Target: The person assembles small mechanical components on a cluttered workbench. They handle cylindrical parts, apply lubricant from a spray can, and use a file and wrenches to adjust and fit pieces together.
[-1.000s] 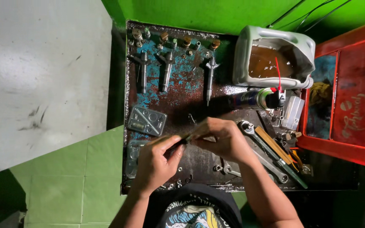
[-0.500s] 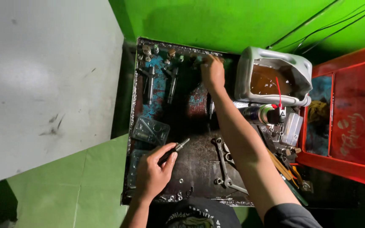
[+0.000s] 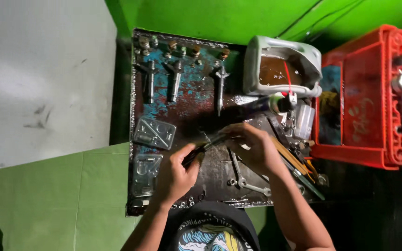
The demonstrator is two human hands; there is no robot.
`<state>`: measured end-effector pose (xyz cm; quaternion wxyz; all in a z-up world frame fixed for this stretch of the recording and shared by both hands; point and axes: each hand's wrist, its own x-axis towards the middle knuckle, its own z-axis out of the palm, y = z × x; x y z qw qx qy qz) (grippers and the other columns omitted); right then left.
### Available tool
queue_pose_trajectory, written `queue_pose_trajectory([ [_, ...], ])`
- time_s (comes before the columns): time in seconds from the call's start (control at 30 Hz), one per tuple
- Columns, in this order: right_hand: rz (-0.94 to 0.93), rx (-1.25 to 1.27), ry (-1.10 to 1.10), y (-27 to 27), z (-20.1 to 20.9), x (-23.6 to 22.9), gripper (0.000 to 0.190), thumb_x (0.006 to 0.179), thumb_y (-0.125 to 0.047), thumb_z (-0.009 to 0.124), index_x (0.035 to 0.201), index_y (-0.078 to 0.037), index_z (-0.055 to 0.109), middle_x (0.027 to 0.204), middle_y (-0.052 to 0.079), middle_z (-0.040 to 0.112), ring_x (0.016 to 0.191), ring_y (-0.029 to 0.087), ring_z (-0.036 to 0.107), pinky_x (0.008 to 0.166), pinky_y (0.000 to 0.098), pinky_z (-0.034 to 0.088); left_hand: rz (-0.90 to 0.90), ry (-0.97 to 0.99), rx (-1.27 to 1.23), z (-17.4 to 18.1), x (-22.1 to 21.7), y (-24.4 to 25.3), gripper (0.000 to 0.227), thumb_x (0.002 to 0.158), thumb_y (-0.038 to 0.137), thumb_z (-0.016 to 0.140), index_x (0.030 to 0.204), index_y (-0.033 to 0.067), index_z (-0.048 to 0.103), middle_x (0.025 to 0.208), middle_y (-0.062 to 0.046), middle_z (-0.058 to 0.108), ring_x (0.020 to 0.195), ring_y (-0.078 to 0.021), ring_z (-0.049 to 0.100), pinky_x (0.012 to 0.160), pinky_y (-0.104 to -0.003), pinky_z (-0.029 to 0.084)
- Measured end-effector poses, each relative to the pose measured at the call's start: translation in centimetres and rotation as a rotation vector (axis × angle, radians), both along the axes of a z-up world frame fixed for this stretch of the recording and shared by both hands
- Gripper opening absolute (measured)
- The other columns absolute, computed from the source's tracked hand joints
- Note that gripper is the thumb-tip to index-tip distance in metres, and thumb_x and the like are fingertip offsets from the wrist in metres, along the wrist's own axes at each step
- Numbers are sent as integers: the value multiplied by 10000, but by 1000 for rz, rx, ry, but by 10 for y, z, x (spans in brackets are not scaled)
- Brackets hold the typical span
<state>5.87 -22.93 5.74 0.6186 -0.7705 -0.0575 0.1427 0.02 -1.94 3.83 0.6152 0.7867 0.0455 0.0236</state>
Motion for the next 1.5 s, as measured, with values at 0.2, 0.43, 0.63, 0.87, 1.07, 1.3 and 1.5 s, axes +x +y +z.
queue_pose_trajectory([
  [0.2, 84, -21, -38, -17, 14, -24, 256, 844, 80, 751, 1090, 25, 706, 1027, 149, 747, 945, 207, 721, 834, 357, 619, -121, -21, -132, 26, -8, -6, 211, 826, 79, 784, 1036, 65, 788, 888, -135, 812, 893, -318, 788, 701, -345, 636],
  [0.43, 263, -308, -160, -21, 56, -29, 180, 861, -78, 774, 1035, -39, 746, 863, 103, 738, 768, 197, 763, 701, 369, 645, -249, 45, -131, 37, -23, -13, 240, 829, 108, 795, 1069, 109, 800, 882, -162, 806, 858, -354, 783, 667, -404, 625],
  [0.63, 407, -765, -234, -19, 74, -37, 329, 942, -445, 686, 878, -122, 679, 676, 126, 679, 618, 385, 678, 613, 480, 527, -357, 88, -112, 31, -33, -16, 256, 799, 190, 839, 1051, 145, 820, 850, -148, 804, 821, -331, 794, 671, -352, 623],
  [0.87, 478, -751, -68, -17, 93, -41, 377, 879, -427, 661, 1006, -73, 683, 833, 179, 751, 811, 388, 740, 774, 483, 571, -434, 123, -218, 13, -36, -23, 255, 819, 116, 797, 1074, 122, 809, 829, -168, 791, 748, -217, 731, 627, -345, 585],
  [1.07, 441, -820, 30, -9, 110, -44, 238, 930, -288, 642, 1098, -121, 627, 987, 171, 683, 647, 294, 706, 578, 360, 522, -470, 69, -265, 1, -40, -30, 232, 827, 90, 788, 1059, 83, 801, 810, -187, 780, 699, -242, 734, 572, -357, 562],
  [1.3, 508, -907, 10, -24, 100, -40, 439, 935, -591, 638, 950, -157, 700, 840, 87, 761, 751, 275, 736, 702, 407, 575, -451, -13, -306, -2, -37, -37, 210, 833, 167, 800, 1038, 124, 811, 838, -139, 801, 759, -205, 752, 633, -342, 580],
  [1.5, 499, -974, -24, -25, 110, -30, 413, 951, -515, 662, 824, -125, 711, 628, 83, 714, 533, 257, 674, 579, 376, 550, -446, -90, -366, -1, -27, -43, 251, 833, 107, 805, 1081, 86, 781, 893, -158, 799, 830, -178, 733, 696, -359, 578],
])
